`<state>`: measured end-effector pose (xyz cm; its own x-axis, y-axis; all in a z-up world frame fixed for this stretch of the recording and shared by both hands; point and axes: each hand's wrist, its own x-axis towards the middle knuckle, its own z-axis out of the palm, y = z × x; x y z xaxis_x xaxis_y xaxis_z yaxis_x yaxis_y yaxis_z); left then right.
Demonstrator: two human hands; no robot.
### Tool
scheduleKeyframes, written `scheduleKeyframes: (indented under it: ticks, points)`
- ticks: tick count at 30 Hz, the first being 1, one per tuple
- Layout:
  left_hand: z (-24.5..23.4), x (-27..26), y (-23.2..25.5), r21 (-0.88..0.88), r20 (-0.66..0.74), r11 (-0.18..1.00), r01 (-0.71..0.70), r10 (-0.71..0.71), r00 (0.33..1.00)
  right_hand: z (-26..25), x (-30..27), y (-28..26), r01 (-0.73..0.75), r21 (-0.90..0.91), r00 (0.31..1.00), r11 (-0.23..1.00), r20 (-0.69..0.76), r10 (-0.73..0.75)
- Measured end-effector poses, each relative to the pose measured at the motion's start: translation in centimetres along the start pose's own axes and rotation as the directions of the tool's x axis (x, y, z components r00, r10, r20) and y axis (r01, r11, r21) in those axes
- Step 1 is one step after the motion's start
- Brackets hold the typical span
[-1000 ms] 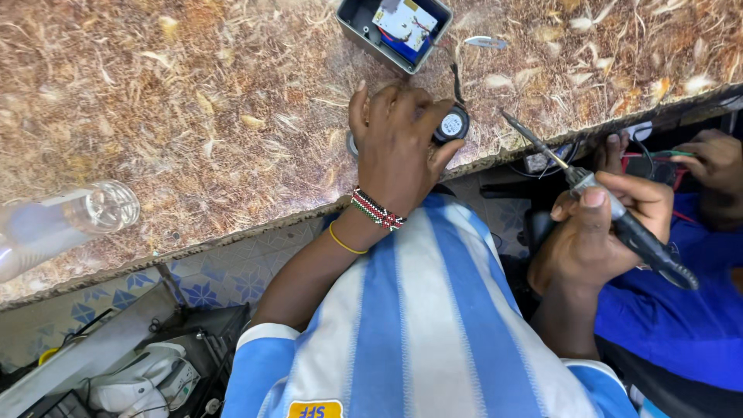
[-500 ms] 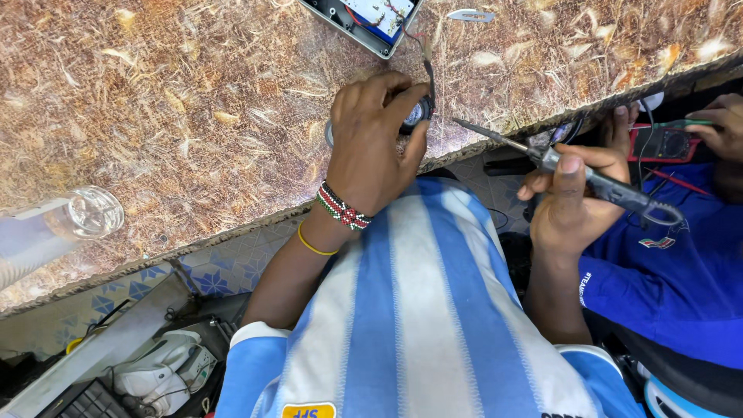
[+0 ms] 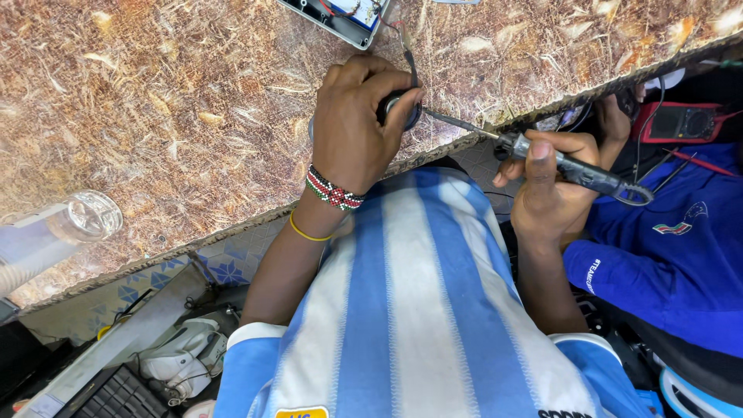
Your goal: The person works on a small electronic device, using a multimeter to test connections and a soldering iron to work on the components. They handle wires and small parts on a cluttered workbench.
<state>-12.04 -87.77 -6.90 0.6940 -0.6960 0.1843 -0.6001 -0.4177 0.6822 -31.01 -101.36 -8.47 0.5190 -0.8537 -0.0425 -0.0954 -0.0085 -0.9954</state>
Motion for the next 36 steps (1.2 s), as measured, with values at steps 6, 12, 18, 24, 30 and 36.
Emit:
scheduleKeyframes:
  ticks: [6, 12, 18, 24, 30, 36]
  points:
    - [0.2, 0.0, -0.1, 0.024, 0.009, 1.0, 0.011, -0.011, 1.0, -0.3, 0.2, 1.4, 0.019, 0.108, 0.995, 0.994, 0.092, -0.029]
    - [0.1, 0.0, 0.0, 0.041, 0.007, 0.999, 0.018, -0.018, 1.0, -0.2, 0.1, 1.0, 0.029, 0.086, 0.994, 0.996, 0.101, -0.038]
    - [0.2, -0.1, 0.3, 0.093, -0.008, 0.995, 0.028, -0.027, 1.0, -0.5, -0.4, 1.5, 0.02, 0.091, 0.995, 0.996, 0.099, -0.029]
    - [0.3, -0.1, 0.4, 0.13, -0.041, 0.991, 0.018, -0.013, 0.999, -1.5, -0.4, 1.9, 0.052, 0.015, 0.987, 0.999, 0.154, -0.054]
    - [0.4, 0.0, 0.0, 0.017, -0.058, 1.0, -0.01, 0.011, 0.998, -0.2, 0.4, 2.0, -0.024, 0.199, 0.997, 0.98, -0.072, 0.039]
    - [2.1, -0.6, -1.0, 0.023, -0.114, 0.996, 0.081, -0.078, 0.99, -2.3, 2.5, 1.7, -0.088, 0.326, 0.994, 0.941, -0.039, 0.106]
